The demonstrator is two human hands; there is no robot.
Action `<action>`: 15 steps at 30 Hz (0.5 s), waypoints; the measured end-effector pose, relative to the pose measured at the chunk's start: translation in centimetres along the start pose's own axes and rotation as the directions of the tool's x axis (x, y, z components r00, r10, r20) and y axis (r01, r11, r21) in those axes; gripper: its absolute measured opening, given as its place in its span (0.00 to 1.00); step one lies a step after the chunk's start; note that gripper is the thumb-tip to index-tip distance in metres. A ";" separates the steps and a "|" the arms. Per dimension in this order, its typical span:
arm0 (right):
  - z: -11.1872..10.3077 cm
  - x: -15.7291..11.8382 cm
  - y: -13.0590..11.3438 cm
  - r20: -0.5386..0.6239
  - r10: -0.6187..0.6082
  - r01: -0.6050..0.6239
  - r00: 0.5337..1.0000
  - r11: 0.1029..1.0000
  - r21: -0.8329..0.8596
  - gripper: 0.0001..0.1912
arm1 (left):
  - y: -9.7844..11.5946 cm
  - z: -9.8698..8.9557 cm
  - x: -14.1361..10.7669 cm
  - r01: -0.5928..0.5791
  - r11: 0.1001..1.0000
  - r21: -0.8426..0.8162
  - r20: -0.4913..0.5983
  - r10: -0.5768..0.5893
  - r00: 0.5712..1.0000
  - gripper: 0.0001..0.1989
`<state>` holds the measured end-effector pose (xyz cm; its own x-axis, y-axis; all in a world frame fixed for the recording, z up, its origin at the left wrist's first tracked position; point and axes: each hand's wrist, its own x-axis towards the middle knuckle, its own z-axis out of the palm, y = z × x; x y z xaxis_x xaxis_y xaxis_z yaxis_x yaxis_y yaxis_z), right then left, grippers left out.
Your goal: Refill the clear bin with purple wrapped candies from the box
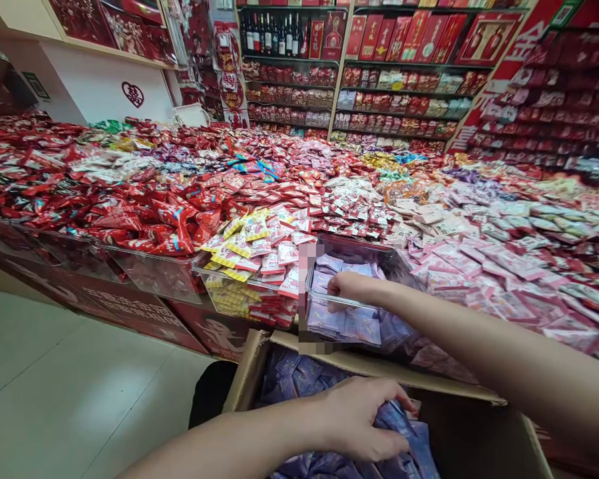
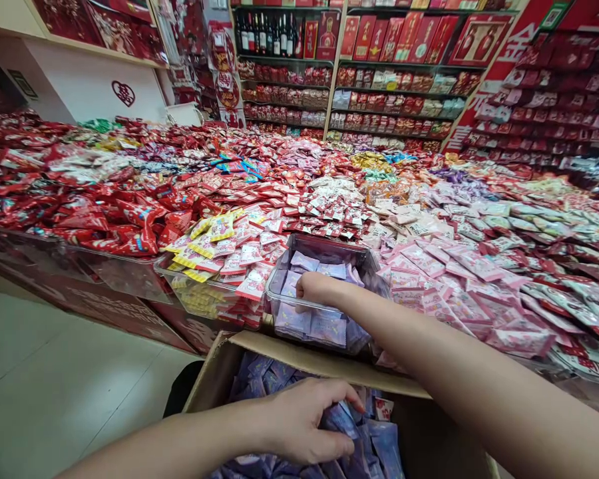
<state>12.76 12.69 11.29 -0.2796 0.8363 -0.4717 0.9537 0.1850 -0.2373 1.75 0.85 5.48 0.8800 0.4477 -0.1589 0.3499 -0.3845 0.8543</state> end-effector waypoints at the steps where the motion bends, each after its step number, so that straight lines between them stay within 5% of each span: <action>1: 0.0 0.0 0.0 0.002 0.005 -0.005 1.000 1.000 -0.001 0.11 | 0.1 -0.1 0.0 0.005 1.000 0.007 0.006 -0.005 1.000 0.21; 7: 0.1 0.1 0.3 0.026 -0.028 0.029 0.999 0.999 -0.035 0.09 | 0.1 -0.2 0.0 -0.019 0.998 0.052 0.011 0.019 1.000 0.23; 11: -0.9 -0.1 0.9 -0.164 -0.024 0.008 0.986 0.995 -0.099 0.07 | -0.1 0.0 0.2 -0.014 1.000 -0.004 -0.030 0.014 0.999 0.23; 15: -1.9 -4.2 0.9 -0.445 -0.111 0.102 0.889 0.994 -0.045 0.07 | 0.0 -0.2 0.5 -0.013 0.917 -0.399 -0.132 -0.043 0.990 0.17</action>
<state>15.02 10.28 14.64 -0.3051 0.9522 -0.0150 0.9242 0.2922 -0.2458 2.11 1.20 5.49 0.8137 0.5668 -0.1287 0.1809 -0.0366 0.9828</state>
